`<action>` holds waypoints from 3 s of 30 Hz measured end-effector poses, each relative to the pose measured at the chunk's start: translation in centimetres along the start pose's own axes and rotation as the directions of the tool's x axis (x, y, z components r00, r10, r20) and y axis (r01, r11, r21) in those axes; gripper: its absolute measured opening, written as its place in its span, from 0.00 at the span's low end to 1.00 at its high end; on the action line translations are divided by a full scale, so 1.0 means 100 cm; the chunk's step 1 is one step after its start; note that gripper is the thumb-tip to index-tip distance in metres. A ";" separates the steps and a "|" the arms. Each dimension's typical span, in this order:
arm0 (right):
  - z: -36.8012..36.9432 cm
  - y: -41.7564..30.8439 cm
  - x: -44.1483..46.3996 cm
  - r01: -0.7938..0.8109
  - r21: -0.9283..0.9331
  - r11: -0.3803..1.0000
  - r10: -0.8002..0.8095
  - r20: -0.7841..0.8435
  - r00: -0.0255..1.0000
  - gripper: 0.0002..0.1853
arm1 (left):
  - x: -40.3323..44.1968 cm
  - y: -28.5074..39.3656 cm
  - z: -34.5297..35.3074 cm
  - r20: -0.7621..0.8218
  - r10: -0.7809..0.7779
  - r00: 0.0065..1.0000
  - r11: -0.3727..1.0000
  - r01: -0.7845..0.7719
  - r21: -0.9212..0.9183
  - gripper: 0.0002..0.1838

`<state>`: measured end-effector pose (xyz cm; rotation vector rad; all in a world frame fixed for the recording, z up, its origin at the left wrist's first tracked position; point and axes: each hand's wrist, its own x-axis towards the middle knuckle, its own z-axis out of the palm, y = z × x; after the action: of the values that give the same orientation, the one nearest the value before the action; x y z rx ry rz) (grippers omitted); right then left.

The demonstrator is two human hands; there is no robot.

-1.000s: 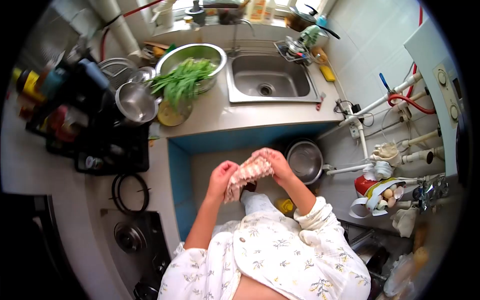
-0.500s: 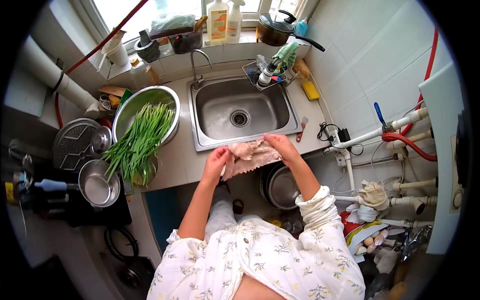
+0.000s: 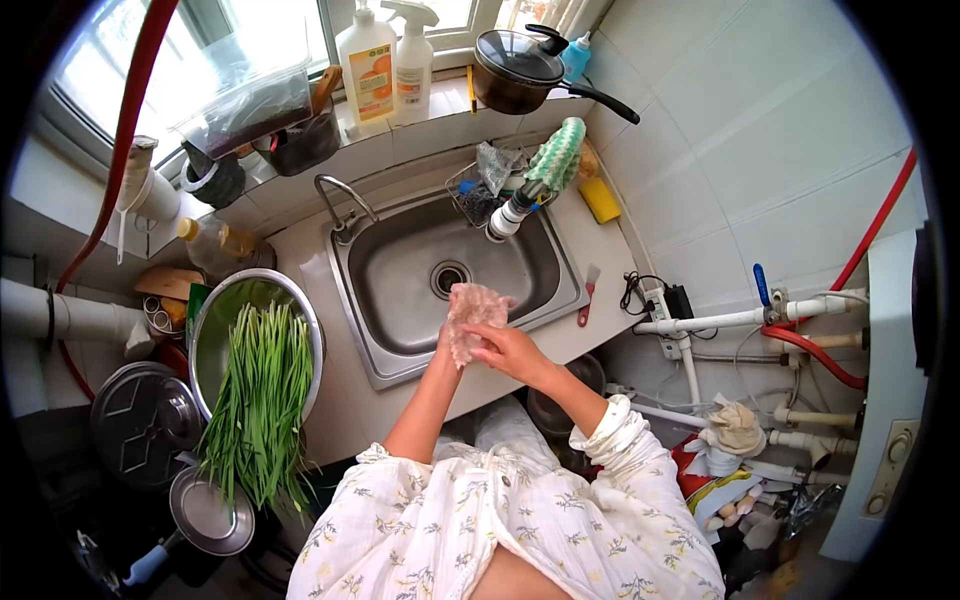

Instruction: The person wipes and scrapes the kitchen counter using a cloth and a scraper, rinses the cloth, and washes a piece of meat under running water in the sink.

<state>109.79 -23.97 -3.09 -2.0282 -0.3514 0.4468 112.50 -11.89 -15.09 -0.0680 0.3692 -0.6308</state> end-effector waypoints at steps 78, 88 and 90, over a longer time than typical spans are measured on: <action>-0.001 0.203 0.171 -0.280 0.170 0.945 0.297 -0.088 0.951 0.24 | 0.146 0.003 -0.016 -0.393 0.572 0.720 0.816 -0.451 0.360 0.17; 0.014 0.181 0.153 -0.222 0.126 0.967 0.252 -0.343 0.905 0.20 | 0.137 0.009 0.009 -0.410 0.515 0.753 0.853 -0.400 0.336 0.16; 0.002 0.227 0.165 -0.223 0.215 0.951 0.275 -0.251 0.928 0.16 | 0.136 -0.005 -0.009 -0.297 0.571 0.765 0.809 -0.462 0.363 0.15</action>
<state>125.72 -27.43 -25.93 -1.9279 0.1211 0.3282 122.06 -20.24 -20.16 0.4262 0.6619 -0.1205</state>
